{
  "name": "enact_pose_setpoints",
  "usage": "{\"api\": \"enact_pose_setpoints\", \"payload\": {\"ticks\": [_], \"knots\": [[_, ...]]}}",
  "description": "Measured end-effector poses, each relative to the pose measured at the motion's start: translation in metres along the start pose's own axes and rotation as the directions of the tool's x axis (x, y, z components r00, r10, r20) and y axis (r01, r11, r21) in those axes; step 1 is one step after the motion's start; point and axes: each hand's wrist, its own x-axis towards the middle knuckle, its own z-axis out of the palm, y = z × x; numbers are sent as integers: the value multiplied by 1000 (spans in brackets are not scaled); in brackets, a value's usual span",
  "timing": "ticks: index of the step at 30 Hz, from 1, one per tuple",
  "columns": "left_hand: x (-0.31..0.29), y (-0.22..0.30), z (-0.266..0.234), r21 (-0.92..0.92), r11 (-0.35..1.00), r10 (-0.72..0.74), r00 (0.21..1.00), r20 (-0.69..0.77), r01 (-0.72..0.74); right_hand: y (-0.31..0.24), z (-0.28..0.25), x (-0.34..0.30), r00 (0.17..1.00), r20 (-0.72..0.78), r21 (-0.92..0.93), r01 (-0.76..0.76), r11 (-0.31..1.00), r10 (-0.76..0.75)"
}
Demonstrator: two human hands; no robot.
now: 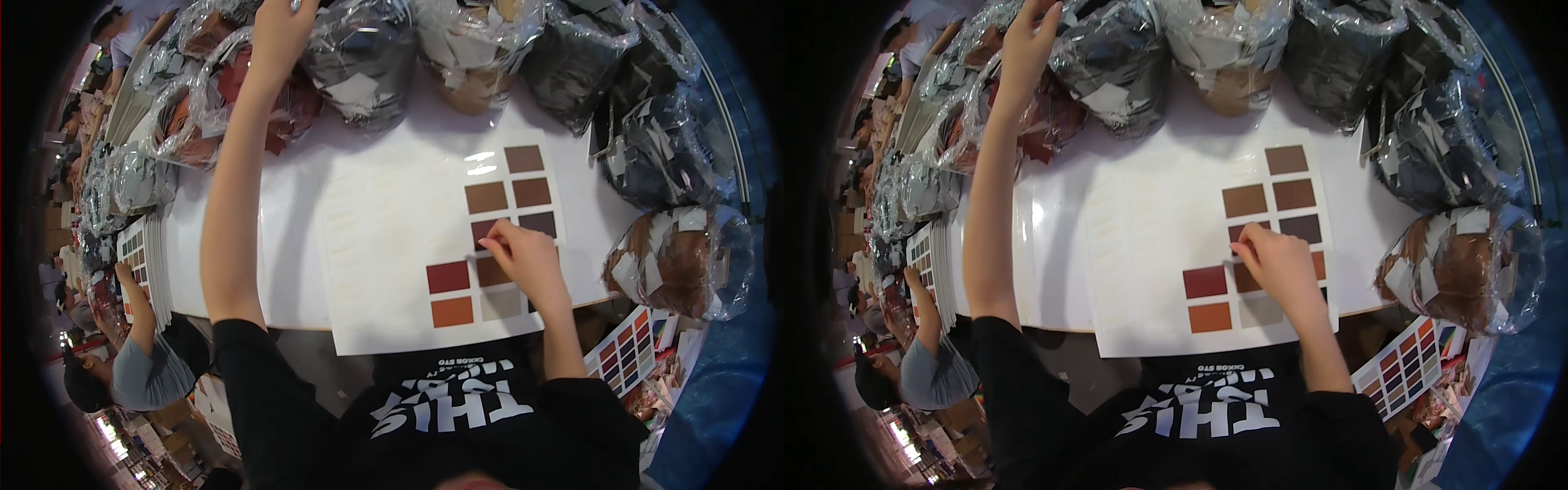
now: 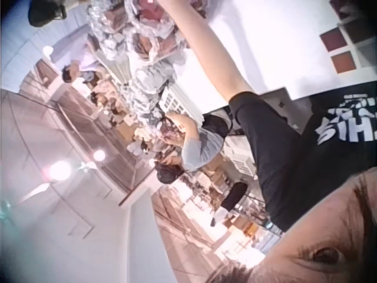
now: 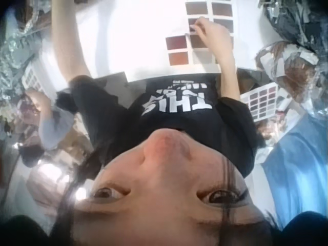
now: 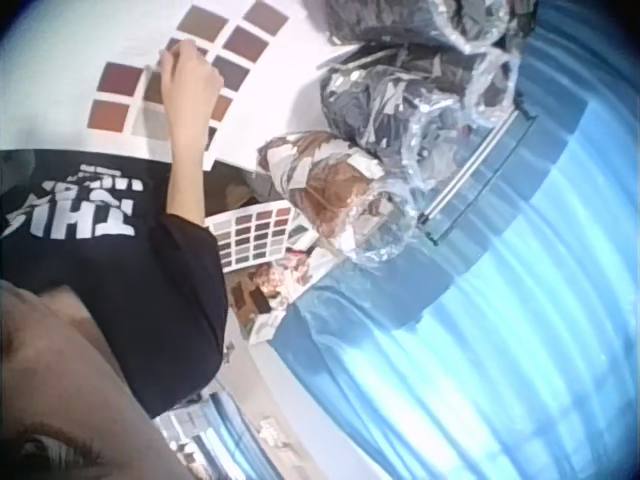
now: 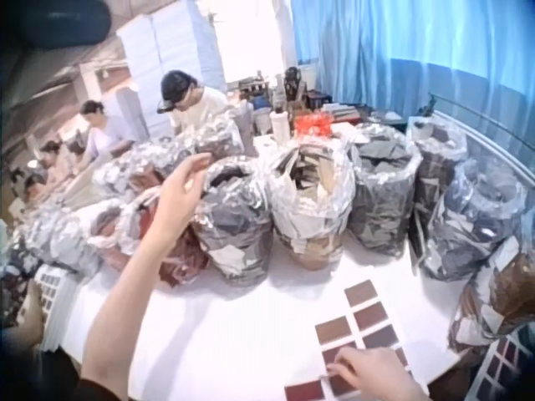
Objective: Peeling and sticking various material color samples onto a card to create a swatch book.
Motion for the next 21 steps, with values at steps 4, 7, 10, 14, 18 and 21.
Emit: {"api": "enact_pose_setpoints", "payload": {"ticks": [4, 7, 10, 14, 18, 21], "knots": [[29, -60, -33, 898, 395, -554, 830, 64, 195, 0, -1, 5, 1000, 16, 110, -17, 994, 15], [-2, -117, -61, 983, 183, -471, 880, 70, 20, 8, 0, 11, 1000, 20, 118, -19, 993, 17], [4, -111, -47, 993, 106, -501, 865, 17, 42, 22, -9, 19, 999, -36, 94, 5, 996, -2], [0, -65, -7, 972, -220, -473, 880, -34, -81, 24, -36, 35, 997, -80, 128, 33, 991, -23], [-1, -63, 1, 891, -398, -411, 911, 39, -218, 17, -69, 64, 939, -344, 76, 6, 997, 21], [-1, -58, 9, 863, -431, -392, 916, 85, -265, 7, -95, 102, 823, -553, -24, 143, 989, -132]]}}
